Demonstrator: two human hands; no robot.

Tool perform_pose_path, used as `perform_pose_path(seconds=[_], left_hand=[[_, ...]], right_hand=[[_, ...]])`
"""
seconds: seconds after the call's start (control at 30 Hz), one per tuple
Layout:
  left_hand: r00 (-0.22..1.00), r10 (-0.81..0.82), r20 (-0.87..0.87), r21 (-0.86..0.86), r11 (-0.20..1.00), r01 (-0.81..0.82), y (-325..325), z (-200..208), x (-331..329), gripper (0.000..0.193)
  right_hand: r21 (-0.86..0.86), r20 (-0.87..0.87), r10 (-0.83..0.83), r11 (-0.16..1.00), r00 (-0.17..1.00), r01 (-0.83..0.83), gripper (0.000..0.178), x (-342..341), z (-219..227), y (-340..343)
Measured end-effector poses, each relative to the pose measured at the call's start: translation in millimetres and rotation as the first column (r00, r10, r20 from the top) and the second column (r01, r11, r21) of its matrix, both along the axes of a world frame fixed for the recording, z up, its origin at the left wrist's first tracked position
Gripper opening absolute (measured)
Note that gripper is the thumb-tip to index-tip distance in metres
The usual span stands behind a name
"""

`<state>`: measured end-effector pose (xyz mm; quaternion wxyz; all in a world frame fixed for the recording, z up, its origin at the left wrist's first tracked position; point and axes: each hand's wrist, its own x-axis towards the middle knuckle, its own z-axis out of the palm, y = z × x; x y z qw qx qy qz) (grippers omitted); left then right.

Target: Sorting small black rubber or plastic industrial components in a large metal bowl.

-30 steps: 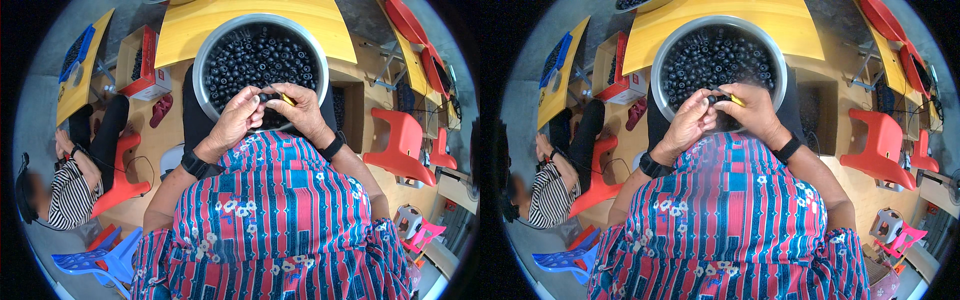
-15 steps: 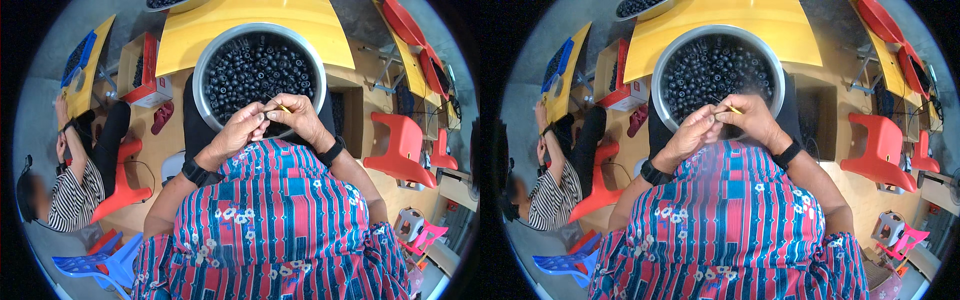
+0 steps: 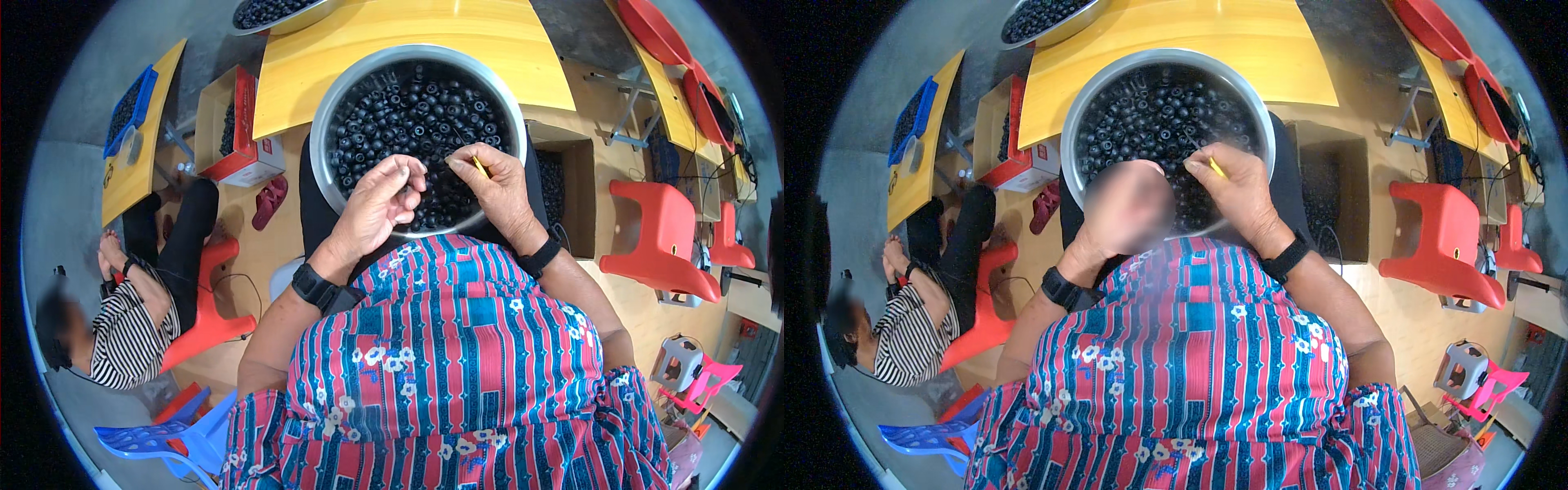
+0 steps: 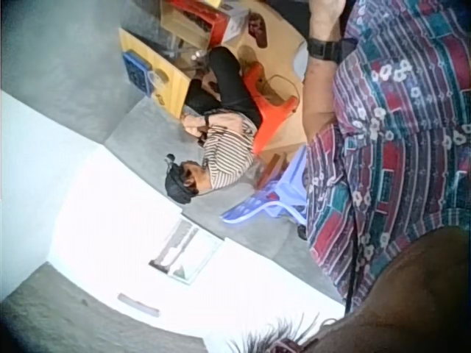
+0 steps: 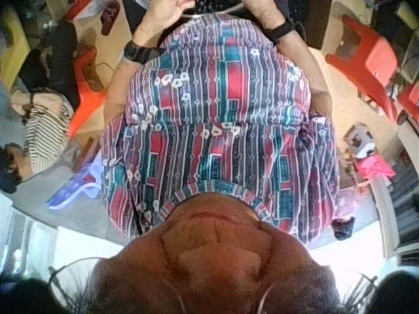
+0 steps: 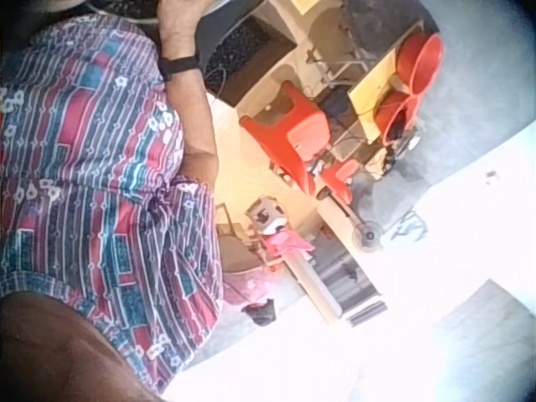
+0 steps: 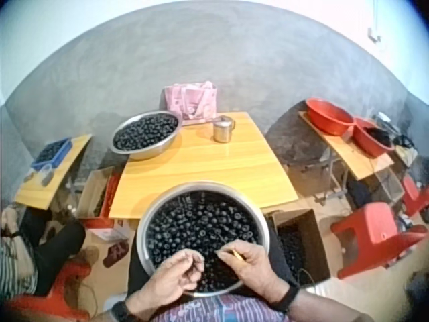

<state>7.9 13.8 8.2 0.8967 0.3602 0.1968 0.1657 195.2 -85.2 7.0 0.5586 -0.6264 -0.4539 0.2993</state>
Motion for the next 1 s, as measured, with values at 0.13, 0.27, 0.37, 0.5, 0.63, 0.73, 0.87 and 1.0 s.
perform_pose_path(seconds=[0.13,0.27,0.37,0.5,0.63,0.73,0.87,1.0], left_hand=[[0.976,0.103,-0.191,0.297,0.954,-0.043,11.5,5.7,15.7,0.014],[0.894,0.346,-0.284,0.833,0.552,0.051,27.5,7.8,27.8,0.017],[0.864,0.430,-0.261,0.953,0.259,0.159,28.9,9.2,33.2,0.017],[0.846,0.500,-0.184,0.972,-0.038,0.234,32.9,0.4,40.5,0.022],[0.830,0.523,-0.196,0.961,-0.065,0.267,32.4,2.6,45.7,0.020],[0.840,0.500,-0.211,0.954,-0.084,0.289,33.8,2.7,43.4,0.018],[0.865,0.465,-0.190,0.982,0.077,0.174,29.8,5.7,32.8,0.020],[0.884,0.413,-0.220,0.956,0.271,0.112,16.5,21.2,17.5,0.021]], right_hand=[[0.011,0.021,-0.057,0.998,0.998,0.056,0.011,0.7,5.7,-1.3],[0.014,-0.008,-0.095,0.995,0.995,0.095,0.011,0.5,8.9,-1.7],[0.022,0.020,-0.087,0.996,0.996,0.087,0.011,1.7,8.9,-2.0],[0.033,0.000,-0.075,0.997,0.997,0.075,0.011,0.6,5.8,-2.0],[0.027,0.005,-0.070,0.997,0.998,0.070,0.011,0.1,7.5,-2.0],[0.015,0.010,-0.073,0.997,0.997,0.073,0.011,0.5,8.2,-2.7],[0.016,-0.020,-0.077,0.997,0.997,0.078,0.012,-0.2,8.1,-3.6],[0.042,0.005,-0.043,0.998,0.999,0.043,0.013,0.6,5.8,-0.3]])
